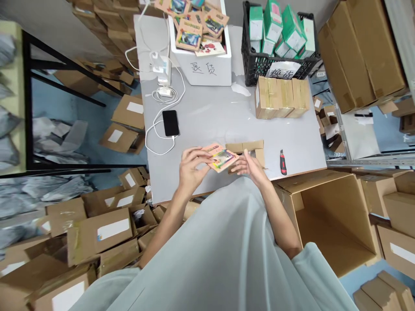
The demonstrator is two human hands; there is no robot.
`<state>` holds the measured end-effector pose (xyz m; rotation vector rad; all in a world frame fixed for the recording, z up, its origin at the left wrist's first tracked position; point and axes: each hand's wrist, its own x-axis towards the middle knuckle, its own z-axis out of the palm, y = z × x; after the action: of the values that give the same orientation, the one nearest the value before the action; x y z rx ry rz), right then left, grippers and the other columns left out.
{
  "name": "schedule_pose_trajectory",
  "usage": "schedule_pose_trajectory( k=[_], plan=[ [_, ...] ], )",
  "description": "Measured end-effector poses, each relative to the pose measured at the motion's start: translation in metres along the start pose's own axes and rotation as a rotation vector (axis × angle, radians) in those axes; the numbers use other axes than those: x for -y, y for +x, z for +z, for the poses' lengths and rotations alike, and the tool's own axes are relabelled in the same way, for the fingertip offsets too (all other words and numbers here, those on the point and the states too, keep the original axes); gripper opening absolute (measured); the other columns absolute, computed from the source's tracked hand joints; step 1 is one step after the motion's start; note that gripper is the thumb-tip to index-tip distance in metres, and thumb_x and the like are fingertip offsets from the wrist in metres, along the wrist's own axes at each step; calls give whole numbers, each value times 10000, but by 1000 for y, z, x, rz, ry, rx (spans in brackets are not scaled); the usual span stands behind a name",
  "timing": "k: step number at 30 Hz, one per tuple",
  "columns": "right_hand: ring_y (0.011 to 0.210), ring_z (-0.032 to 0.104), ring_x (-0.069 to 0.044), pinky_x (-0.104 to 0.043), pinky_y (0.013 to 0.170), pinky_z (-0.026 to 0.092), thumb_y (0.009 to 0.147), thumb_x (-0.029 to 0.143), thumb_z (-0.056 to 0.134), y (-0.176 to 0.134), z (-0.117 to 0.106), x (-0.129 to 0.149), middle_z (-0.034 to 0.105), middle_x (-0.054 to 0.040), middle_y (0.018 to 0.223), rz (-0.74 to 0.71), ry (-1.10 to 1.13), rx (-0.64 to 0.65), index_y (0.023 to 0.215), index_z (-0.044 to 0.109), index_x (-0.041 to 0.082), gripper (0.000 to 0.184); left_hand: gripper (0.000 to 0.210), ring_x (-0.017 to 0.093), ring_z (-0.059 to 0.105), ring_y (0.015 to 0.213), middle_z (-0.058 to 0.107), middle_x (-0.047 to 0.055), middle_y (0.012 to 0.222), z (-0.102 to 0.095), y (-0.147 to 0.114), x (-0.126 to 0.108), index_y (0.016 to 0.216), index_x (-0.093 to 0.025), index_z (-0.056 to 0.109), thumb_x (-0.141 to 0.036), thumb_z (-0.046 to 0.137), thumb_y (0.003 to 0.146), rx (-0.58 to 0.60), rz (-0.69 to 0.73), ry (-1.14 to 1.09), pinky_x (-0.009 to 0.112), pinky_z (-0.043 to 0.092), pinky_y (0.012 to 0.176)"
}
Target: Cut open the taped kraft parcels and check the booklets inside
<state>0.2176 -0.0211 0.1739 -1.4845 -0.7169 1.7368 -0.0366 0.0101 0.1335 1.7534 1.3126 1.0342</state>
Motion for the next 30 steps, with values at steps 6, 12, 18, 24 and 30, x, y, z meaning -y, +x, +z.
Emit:
schedule_pose_trajectory(
  k=[6, 12, 18, 24, 30],
  plan=[
    [720, 754, -176, -265, 647, 641, 649, 755, 970, -14, -16, 10, 811, -11, 819, -89, 22, -16, 952, 809, 212, 643, 165, 389, 453, 1618, 662, 96, 1538, 20, -10, -54, 985, -317, 853, -473, 864, 931, -11, 92, -25, 622, 386, 1340],
    [875, 761, -210, -319, 762, 659, 802, 720, 899, -46, -32, -2, 831, -44, 1017, -240, 18, -157, 1051, 761, 248, 551, 703, 319, 767, 1229, 763, 187, 1395, 62, -15, -70, 1397, -214, 708, -774, 703, 970, -76, -388, -500, 472, 644, 1039],
    [973, 777, -244, -361, 906, 645, 797, 721, 901, -57, -51, -12, 822, -61, 1014, -291, -16, -155, 981, 763, 242, 531, 590, 244, 782, 959, 845, 116, 1086, 79, -12, -80, 1052, -198, 812, -698, 945, 769, -3, -524, -627, 366, 653, 884],
    [931, 765, -232, -364, 882, 645, 795, 711, 888, -52, -71, -16, 810, -65, 1014, -311, 34, -252, 1038, 756, 255, 533, 524, 227, 777, 943, 842, 99, 1052, 90, -7, -98, 1046, -211, 824, -646, 957, 785, 73, -527, -640, 352, 648, 873],
    [884, 756, -232, -365, 831, 647, 841, 679, 839, -53, -82, -14, 794, -57, 947, -353, -10, -333, 988, 740, 253, 462, 509, 239, 785, 995, 840, 99, 1088, 111, -3, -107, 1070, -217, 809, -654, 911, 829, 46, -489, -576, 366, 652, 908]
  ],
)
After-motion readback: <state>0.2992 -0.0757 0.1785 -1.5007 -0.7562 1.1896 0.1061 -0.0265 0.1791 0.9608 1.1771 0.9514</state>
